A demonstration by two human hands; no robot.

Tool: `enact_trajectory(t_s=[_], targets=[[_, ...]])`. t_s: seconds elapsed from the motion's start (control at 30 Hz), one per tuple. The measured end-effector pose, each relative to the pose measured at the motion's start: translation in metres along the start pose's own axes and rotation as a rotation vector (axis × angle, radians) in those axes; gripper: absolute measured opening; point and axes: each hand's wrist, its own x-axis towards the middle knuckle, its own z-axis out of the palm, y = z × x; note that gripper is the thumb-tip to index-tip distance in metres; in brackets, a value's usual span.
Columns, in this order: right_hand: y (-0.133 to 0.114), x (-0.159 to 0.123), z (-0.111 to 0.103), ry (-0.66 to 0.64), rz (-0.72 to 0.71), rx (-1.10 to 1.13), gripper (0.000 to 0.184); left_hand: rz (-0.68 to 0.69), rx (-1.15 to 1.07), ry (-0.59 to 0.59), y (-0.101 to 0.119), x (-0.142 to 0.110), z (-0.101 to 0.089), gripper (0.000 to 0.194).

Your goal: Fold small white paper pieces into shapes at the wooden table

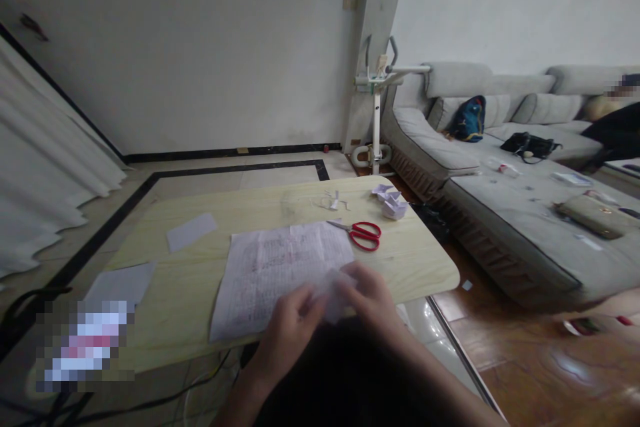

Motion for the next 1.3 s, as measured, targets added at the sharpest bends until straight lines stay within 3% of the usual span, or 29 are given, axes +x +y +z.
enact_trajectory(t_s=[0.13, 0.27, 0.37, 0.57, 0.73, 0.97, 1.1, 1.17, 1.3], targets=[[0.000, -0.003, 0.005, 0.054, -0.128, -0.056, 0.009, -0.040, -0.045, 0.032, 0.002, 0.002, 0.001, 0.025], [-0.004, -0.007, 0.008, 0.095, -0.389, -0.177, 0.004, 0.050, 0.083, 0.061, 0.004, 0.002, 0.003, 0.023], [-0.004, -0.007, 0.008, 0.137, -0.463, -0.209, 0.007, 0.118, 0.196, 0.141, 0.002, 0.001, 0.004, 0.021], [-0.001, -0.006, 0.008, 0.118, -0.454, -0.304, 0.007, 0.296, 0.400, 0.199, -0.007, 0.002, 0.003, 0.015], [-0.004, -0.007, 0.007, 0.075, -0.303, -0.271, 0.012, 0.312, 0.407, 0.363, -0.005, 0.002, 0.001, 0.013], [-0.005, -0.006, 0.007, -0.011, -0.276, -0.237, 0.021, 0.444, 0.285, 0.274, -0.001, 0.001, -0.001, 0.017], [-0.006, -0.006, 0.007, 0.002, -0.252, -0.223, 0.018, 0.383, 0.085, 0.182, 0.004, -0.002, -0.004, 0.022], [-0.006, -0.007, 0.006, 0.014, -0.279, -0.217, 0.017, 0.268, -0.093, 0.121, 0.007, -0.003, -0.004, 0.031], [-0.008, -0.009, 0.004, 0.004, -0.372, -0.199, 0.017, -0.026, -0.347, 0.149, 0.009, -0.001, -0.001, 0.033]])
